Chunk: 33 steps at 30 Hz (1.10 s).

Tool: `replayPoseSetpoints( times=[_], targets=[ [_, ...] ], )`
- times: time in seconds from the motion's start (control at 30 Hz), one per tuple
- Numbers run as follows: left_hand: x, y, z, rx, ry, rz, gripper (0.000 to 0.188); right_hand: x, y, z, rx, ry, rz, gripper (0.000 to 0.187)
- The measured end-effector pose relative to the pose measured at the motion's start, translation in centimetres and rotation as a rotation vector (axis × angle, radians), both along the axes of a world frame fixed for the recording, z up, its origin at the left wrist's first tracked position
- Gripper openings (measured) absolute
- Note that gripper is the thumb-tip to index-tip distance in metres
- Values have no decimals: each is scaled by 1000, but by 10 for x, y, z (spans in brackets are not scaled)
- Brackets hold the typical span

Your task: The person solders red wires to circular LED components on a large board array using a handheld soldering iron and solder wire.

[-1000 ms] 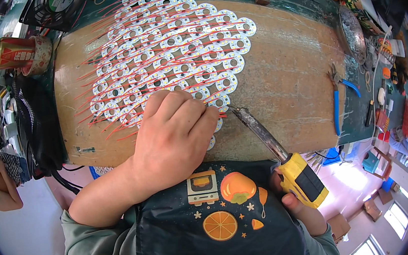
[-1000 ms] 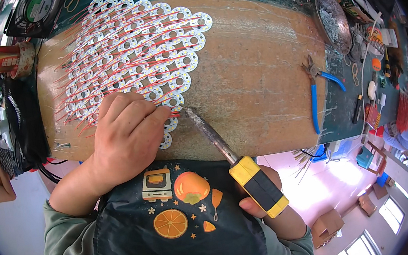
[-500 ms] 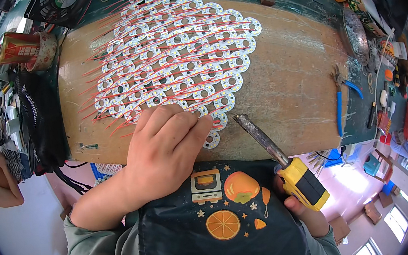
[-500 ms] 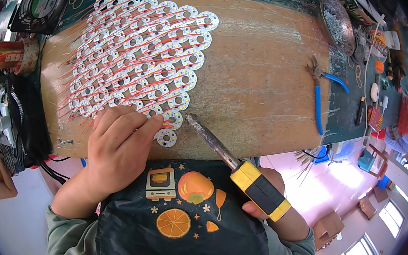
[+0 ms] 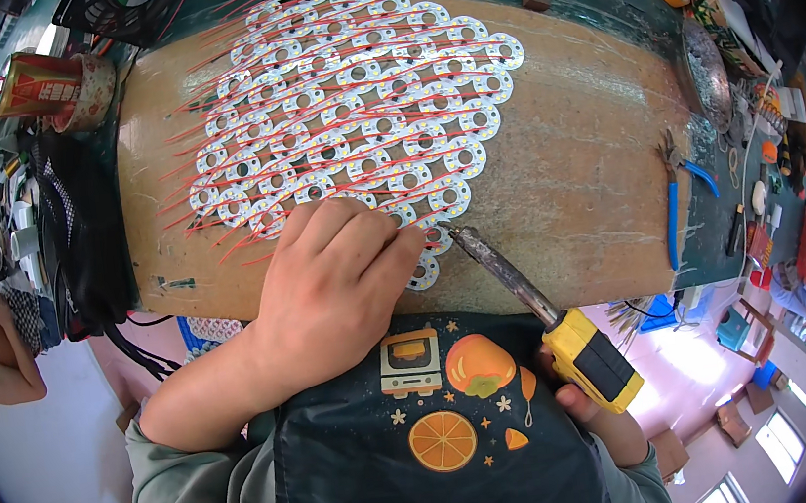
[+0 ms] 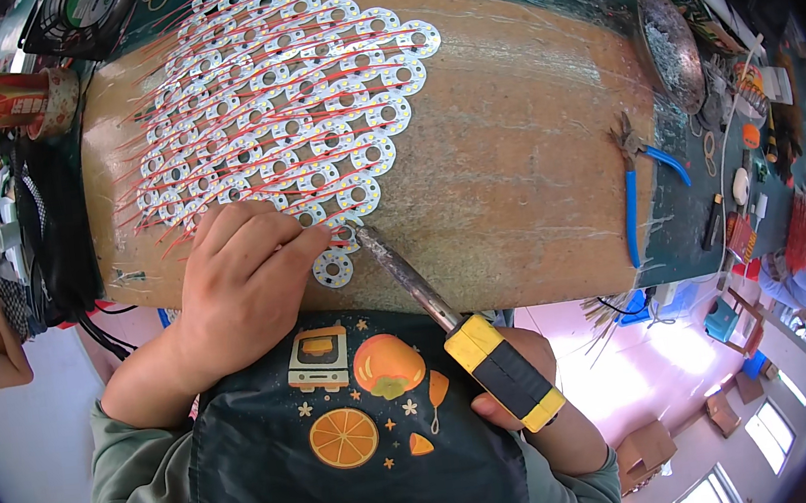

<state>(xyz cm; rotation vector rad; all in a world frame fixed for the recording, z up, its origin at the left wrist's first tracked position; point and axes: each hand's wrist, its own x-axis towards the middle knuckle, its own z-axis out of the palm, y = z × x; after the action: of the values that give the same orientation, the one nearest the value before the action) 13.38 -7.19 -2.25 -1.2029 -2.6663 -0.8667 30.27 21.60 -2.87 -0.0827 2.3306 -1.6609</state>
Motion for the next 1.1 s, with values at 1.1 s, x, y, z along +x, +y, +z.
replayPoseSetpoints(
  times=[1.1],
  targets=[
    [9,2,5,33,27,-18,30,15,16,4,-19,-156,17,58]
  ],
)
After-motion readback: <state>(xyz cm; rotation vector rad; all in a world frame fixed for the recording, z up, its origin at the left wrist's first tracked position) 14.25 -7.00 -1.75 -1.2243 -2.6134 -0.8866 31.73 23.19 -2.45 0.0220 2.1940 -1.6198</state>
